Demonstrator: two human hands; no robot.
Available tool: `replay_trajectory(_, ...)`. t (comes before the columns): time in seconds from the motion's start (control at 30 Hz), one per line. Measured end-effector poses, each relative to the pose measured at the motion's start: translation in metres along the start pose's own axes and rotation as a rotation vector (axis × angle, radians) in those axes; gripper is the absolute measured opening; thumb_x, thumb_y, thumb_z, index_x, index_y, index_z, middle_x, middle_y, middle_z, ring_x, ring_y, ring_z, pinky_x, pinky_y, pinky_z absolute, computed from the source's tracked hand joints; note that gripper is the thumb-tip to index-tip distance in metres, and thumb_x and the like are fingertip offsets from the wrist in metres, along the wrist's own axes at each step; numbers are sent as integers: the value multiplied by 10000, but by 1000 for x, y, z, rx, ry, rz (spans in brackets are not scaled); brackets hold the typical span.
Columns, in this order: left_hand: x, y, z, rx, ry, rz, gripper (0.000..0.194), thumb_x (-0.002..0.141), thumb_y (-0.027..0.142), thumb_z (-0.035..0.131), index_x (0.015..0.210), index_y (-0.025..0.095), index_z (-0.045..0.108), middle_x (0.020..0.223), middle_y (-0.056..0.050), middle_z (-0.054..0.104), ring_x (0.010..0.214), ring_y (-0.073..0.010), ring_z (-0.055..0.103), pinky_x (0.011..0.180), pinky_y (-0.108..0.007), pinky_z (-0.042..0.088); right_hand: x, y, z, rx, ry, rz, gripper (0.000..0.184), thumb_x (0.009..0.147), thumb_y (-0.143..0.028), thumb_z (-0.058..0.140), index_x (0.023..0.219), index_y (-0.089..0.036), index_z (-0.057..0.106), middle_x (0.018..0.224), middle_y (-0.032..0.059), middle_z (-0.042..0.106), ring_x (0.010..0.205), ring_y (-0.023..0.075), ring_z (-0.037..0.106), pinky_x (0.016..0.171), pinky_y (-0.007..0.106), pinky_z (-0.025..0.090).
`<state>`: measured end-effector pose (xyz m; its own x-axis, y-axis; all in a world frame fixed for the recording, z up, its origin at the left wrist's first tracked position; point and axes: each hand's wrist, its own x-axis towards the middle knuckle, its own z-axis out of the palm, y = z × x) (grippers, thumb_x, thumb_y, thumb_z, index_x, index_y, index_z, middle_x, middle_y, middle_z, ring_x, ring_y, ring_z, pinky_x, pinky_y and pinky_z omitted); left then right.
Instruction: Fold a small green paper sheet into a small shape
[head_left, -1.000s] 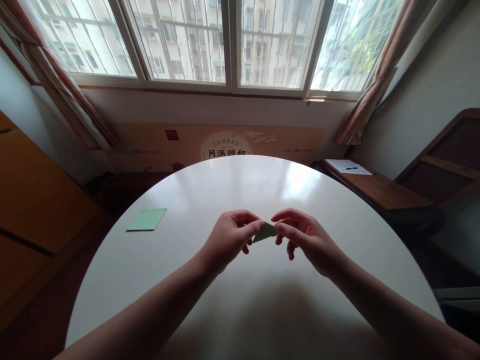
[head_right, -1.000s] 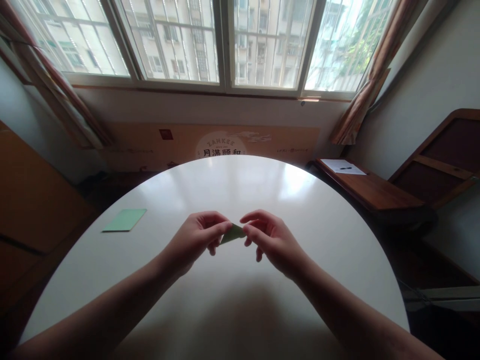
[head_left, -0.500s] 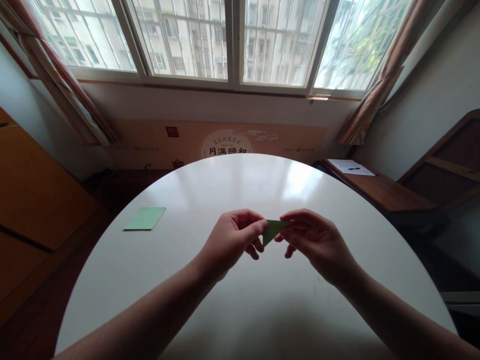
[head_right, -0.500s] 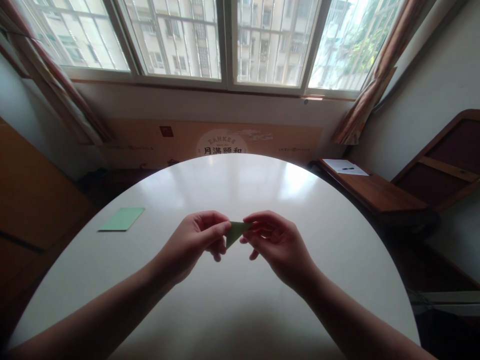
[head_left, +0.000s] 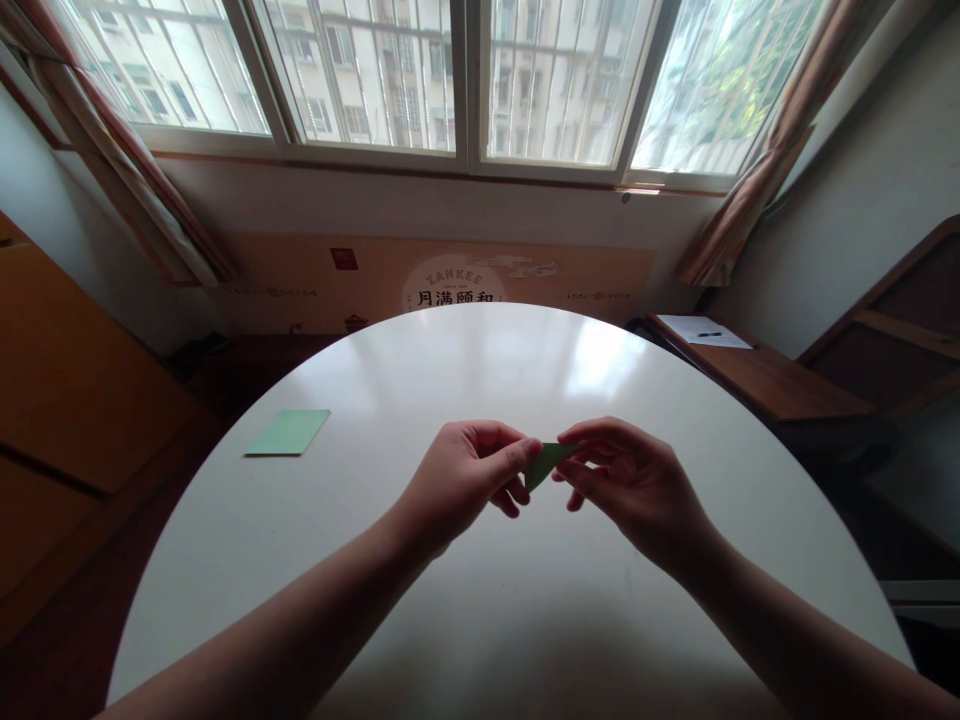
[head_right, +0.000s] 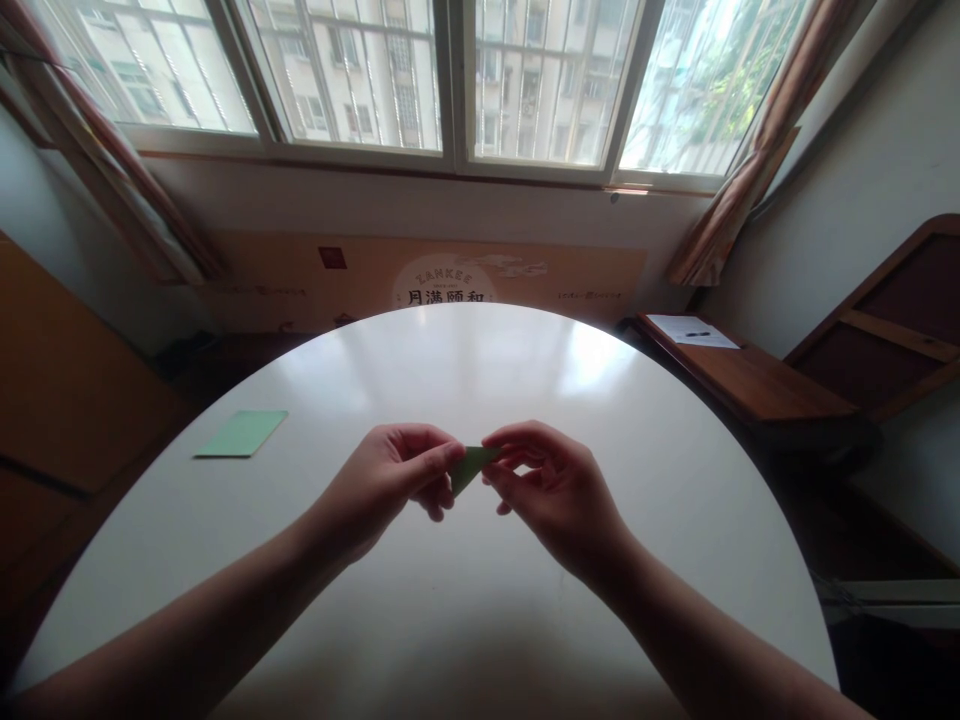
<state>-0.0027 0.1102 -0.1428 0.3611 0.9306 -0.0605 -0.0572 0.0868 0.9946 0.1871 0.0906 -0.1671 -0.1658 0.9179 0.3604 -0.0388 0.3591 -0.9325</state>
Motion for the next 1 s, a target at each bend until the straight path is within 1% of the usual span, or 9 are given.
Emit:
replay_trajectory(0.17, 0, -2, 0, 53, 5, 42, 222, 805, 327, 720, 768, 108, 730, 593, -40, 663, 518, -137, 620, 440, -201, 506, -1, -2, 0, -19, 18, 16, 191, 824, -226, 755, 1004, -210, 691, 852, 43, 711, 766, 200, 695, 527, 273, 615)
replay_trajectory(0.3, -3, -3, 0, 222, 13, 134, 190, 840, 297, 680, 796, 123, 744, 609, -33, 667, 528, -132, 612, 460, -203, 502, 0, -4, -5, -35, 30, 43, 206, 864, -305, 726, 1040, -202, 699, 897, 66, 715, 782, 200, 683, 544, 280, 604)
replay_trajectory(0.37, -4, -5, -1, 312, 17, 174, 180, 854, 288, 666, 807, 137, 751, 626, -30, 673, 536, -132, 610, 476, -205, 503, 2, -3, -7, -83, 24, 64, 201, 863, -343, 726, 990, -187, 717, 877, 72, 712, 773, 201, 671, 543, 277, 588)
replay_trajectory(0.5, -5, -8, -2, 457, 5, 244, 208, 889, 311, 638, 804, 162, 756, 641, -24, 678, 561, -137, 619, 517, -215, 510, 5, -2, -8, -191, -75, 146, 197, 864, -360, 709, 881, -166, 736, 759, 55, 682, 697, 185, 636, 514, 262, 539)
replay_trajectory(0.57, -5, -10, -3, 511, 0, 247, 213, 897, 319, 631, 812, 174, 762, 639, -18, 680, 570, -138, 625, 531, -215, 506, 5, -1, -7, -231, -96, 171, 199, 870, -357, 691, 860, -163, 737, 727, 50, 672, 675, 180, 622, 505, 257, 523)
replay_trajectory(0.63, -4, -10, -3, 526, -3, 219, 202, 895, 322, 632, 841, 185, 770, 641, -15, 685, 569, -140, 627, 522, -214, 494, 5, -1, -6, -254, -73, 170, 195, 865, -351, 690, 843, -162, 733, 709, 47, 668, 666, 181, 617, 502, 257, 516)
replay_trajectory(0.77, -2, -8, -3, 458, 18, 171, 161, 867, 300, 658, 861, 176, 759, 650, -16, 694, 579, -145, 629, 503, -209, 468, 4, 0, -5, -252, -20, 154, 181, 851, -342, 698, 833, -165, 725, 707, 46, 666, 659, 183, 610, 499, 261, 507)
replay_trajectory(0.87, -2, -6, -3, 475, 45, 207, 146, 847, 293, 680, 814, 170, 751, 659, -16, 698, 582, -135, 603, 519, -208, 451, 4, -1, -5, -243, -32, 155, 154, 839, -323, 703, 835, -170, 724, 728, 43, 658, 683, 178, 597, 512, 255, 501)
replay_trajectory(1.0, -5, -5, -1, 609, 31, 271, 136, 838, 287, 696, 787, 188, 774, 692, -6, 726, 584, -122, 578, 543, -207, 434, 3, -3, -2, -227, -74, 164, 112, 830, -282, 685, 821, -172, 701, 749, 32, 632, 683, 161, 568, 512, 239, 463)
